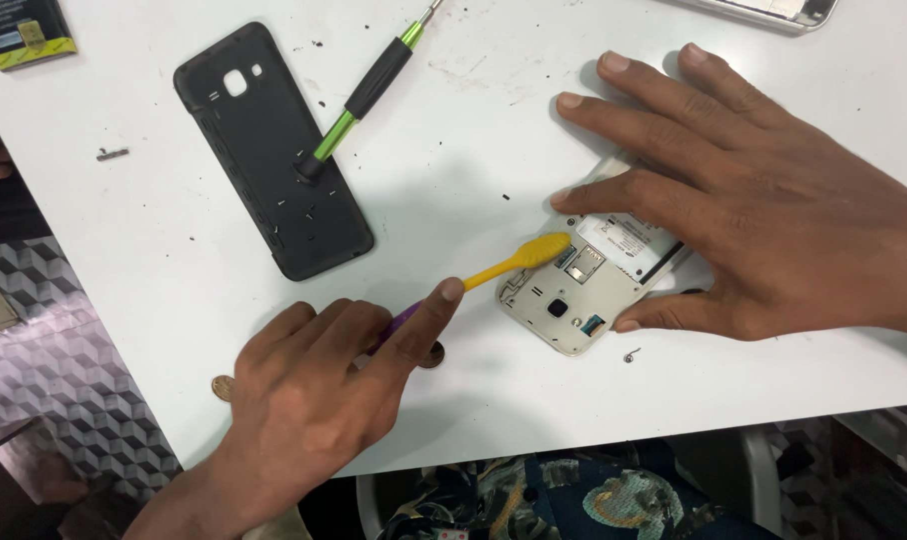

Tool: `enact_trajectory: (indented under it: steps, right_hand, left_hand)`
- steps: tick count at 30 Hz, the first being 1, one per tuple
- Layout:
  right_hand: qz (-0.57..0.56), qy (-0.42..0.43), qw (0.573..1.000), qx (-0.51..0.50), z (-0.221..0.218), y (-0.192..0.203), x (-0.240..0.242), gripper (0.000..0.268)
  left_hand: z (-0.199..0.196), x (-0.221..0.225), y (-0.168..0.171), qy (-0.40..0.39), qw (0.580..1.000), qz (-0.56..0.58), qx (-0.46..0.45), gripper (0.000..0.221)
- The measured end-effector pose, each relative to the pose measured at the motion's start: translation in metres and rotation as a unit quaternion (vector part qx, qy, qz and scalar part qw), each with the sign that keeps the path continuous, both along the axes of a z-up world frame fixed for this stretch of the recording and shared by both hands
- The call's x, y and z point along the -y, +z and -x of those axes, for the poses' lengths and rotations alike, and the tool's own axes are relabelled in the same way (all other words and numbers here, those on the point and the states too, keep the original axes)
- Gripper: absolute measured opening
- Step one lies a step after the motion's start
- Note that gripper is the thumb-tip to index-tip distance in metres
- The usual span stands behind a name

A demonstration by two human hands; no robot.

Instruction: The person uses a screwdriver to remove screws from the back of a white mobile phone. After removing the screws, the person uses a toothbrush to clean the internal components of the phone.

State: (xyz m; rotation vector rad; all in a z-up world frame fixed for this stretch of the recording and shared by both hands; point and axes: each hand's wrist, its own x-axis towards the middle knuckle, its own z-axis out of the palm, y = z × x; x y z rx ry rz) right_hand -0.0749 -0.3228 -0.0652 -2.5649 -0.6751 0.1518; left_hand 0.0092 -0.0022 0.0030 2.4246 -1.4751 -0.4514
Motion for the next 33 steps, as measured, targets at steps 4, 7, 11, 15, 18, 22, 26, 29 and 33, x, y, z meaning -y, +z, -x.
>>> enact_trajectory:
  steps: [4, 7, 11, 15, 18, 22, 26, 29, 33]
  right_hand:
    - [0.004, 0.005, 1.0, -0.002, -0.002, 0.002, -0.001, 0.081]
    - [0.002, 0.004, 1.0, -0.001, -0.002, 0.003, 0.0, 0.08]
    - [-0.006, 0.0, 1.0, -0.002, 0.0, 0.001, 0.002, 0.079]
    - [-0.008, 0.003, 1.0, 0.002, -0.003, 0.003, -0.002, 0.079]
    - [-0.01, 0.0, 1.0, -0.003, -0.001, 0.0, 0.001, 0.077]
    - [-0.012, 0.004, 1.0, -0.001, -0.002, 0.001, -0.002, 0.08]
    - [-0.006, 0.005, 1.0, -0.007, 0.001, 0.002, 0.003, 0.08]
    - [-0.027, 0.005, 1.0, 0.006, -0.001, 0.004, 0.001, 0.078]
    - [-0.051, 0.002, 0.999, 0.017, -0.002, 0.006, -0.001, 0.076]
  left_hand:
    - [0.001, 0.0, -0.002, -0.01, 1.0, 0.003, 0.016, 0.044]
    - [0.0, 0.0, 0.004, -0.01, 0.999, -0.003, 0.04, 0.042]
    - [0.002, 0.002, 0.005, -0.052, 0.996, -0.007, 0.073, 0.043]
    - [0.002, -0.003, 0.007, -0.041, 0.998, -0.009, 0.042, 0.041]
    - [-0.001, 0.002, 0.013, -0.026, 0.997, -0.035, 0.058, 0.042]
    - [0.001, -0.001, 0.01, -0.071, 0.994, -0.031, 0.078, 0.041]
    - [-0.001, 0.003, 0.01, -0.059, 0.997, -0.019, 0.051, 0.039]
    - [0.003, -0.005, 0.006, -0.084, 0.995, -0.022, 0.054, 0.045]
    - [0.003, -0.009, 0.003, -0.02, 0.999, -0.017, -0.029, 0.037]
